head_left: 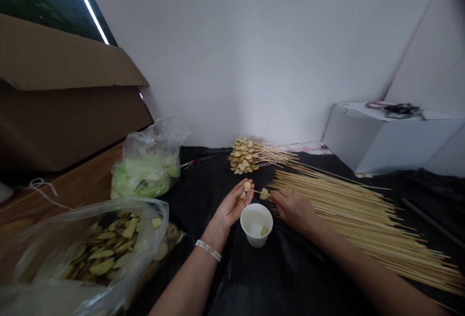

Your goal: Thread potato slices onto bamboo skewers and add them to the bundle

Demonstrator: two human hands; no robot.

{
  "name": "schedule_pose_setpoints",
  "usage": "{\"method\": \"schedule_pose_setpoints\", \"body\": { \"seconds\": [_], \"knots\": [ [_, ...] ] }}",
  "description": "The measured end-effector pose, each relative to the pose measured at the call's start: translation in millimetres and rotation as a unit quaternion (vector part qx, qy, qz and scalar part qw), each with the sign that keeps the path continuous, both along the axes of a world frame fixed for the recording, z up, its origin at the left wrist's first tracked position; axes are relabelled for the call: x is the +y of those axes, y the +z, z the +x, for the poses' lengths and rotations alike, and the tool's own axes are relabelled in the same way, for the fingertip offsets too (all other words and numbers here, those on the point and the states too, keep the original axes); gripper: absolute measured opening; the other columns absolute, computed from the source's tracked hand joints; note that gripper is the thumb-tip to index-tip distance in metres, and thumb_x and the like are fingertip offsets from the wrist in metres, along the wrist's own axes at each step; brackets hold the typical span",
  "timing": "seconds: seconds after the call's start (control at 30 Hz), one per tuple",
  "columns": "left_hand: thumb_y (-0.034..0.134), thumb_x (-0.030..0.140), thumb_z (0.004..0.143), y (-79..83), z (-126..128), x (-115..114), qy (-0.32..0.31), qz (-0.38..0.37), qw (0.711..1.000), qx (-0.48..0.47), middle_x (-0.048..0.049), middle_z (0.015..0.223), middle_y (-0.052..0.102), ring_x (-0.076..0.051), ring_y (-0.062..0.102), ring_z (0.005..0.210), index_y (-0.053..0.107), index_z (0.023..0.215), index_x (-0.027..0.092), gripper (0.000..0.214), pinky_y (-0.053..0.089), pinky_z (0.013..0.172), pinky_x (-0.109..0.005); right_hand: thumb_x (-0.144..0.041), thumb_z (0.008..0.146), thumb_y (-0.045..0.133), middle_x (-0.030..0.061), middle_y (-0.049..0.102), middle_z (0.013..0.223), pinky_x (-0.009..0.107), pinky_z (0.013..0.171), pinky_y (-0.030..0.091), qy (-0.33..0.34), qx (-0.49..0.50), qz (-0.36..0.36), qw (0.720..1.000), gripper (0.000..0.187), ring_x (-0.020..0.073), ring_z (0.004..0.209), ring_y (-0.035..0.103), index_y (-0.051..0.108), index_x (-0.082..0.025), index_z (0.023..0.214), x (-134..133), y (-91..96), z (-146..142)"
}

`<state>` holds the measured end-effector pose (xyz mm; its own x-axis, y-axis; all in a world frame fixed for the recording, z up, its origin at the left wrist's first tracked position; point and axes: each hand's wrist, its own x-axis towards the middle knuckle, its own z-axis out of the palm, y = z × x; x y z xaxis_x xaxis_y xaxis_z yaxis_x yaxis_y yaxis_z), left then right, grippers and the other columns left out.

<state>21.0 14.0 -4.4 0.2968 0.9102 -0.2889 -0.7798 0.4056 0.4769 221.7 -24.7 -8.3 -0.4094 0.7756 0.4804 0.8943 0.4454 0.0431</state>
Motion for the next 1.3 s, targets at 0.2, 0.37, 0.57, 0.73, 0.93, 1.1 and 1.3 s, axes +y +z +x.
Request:
{"method": "schedule_pose_setpoints", "body": {
  "seconds": [0.2,0.37,0.57,0.73,0.93,1.1,1.3],
  "knots": [
    [0.05,0.001,0.085,-0.4,-4.0,5.1,0.061,-0.029,0.998,-0.011,-0.0093,0.093,0.071,-0.013,0.068,0.076,0.066,0.1,0.012,0.024,0.057,0.063,-0.018,-0.021,0.092,0.039,0.0028,0.063,0.078,0.028,0.056,0.021,0.003,0.022,0.003,1.0,0.024,0.0132,0.065,0.051,0.063,-0.02,0.088,0.7,-1.4,0.6],
    [0.049,0.002,0.086,1.7,-4.9,6.9,0.068,-0.054,0.996,-0.034,-0.0109,0.089,0.07,-0.013,0.068,0.074,0.067,0.098,0.01,0.023,0.056,0.059,-0.015,-0.02,0.092,0.039,0.0036,0.064,0.081,0.028,0.056,0.021,0.007,0.028,0.007,1.0,0.024,0.0134,0.065,0.051,0.063,-0.02,0.093,1.1,-1.6,0.3],
    [0.051,0.002,0.086,0.3,-3.7,7.3,0.09,-0.048,0.995,-0.021,-0.0083,0.085,0.071,-0.013,0.069,0.07,0.067,0.093,0.011,0.02,0.057,0.059,-0.017,-0.02,0.091,0.04,0.0029,0.063,0.078,0.027,0.057,0.022,0.01,0.036,0.02,0.999,0.024,0.013,0.064,0.051,0.064,-0.02,0.093,1.3,-1.8,0.2],
    [0.051,0.002,0.086,0.4,-3.8,7.6,0.094,-0.045,0.994,-0.019,-0.0086,0.086,0.071,-0.012,0.068,0.071,0.066,0.09,0.01,0.018,0.056,0.06,-0.016,-0.021,0.092,0.041,0.0027,0.064,0.079,0.027,0.056,0.023,0.014,0.043,0.025,0.999,0.024,0.0131,0.065,0.052,0.065,-0.02,0.093,1.4,-1.4,0.4],
    [0.053,0.003,0.085,-1.0,-5.9,8.8,0.092,-0.04,0.995,-0.022,-0.0072,0.085,0.07,-0.011,0.068,0.072,0.067,0.091,0.011,0.018,0.055,0.06,-0.015,-0.024,0.094,0.039,0.0025,0.065,0.08,0.027,0.057,0.024,0.007,0.066,0.03,0.997,0.026,0.0124,0.065,0.053,0.065,-0.02,0.093,1.9,-0.9,0.6],
    [0.054,0.002,0.084,-2.1,-6.5,9.2,0.086,-0.029,0.996,-0.012,-0.007,0.086,0.07,-0.011,0.067,0.072,0.067,0.091,0.012,0.018,0.055,0.06,-0.016,-0.023,0.093,0.04,0.0024,0.064,0.077,0.027,0.056,0.023,0.008,0.065,0.022,0.998,0.026,0.012,0.064,0.052,0.065,-0.02,0.092,2.6,-2.1,0.8],
    [0.056,0.002,0.083,-3.6,-7.3,10.6,0.088,-0.013,0.996,0.018,-0.0072,0.085,0.07,-0.01,0.066,0.07,0.067,0.092,0.011,0.017,0.054,0.059,-0.015,-0.021,0.091,0.041,0.0018,0.063,0.077,0.028,0.056,0.021,0.004,0.043,0.005,0.999,0.023,0.0127,0.064,0.051,0.063,-0.021,0.09,1.6,0.1,0.9]
  ]
}}
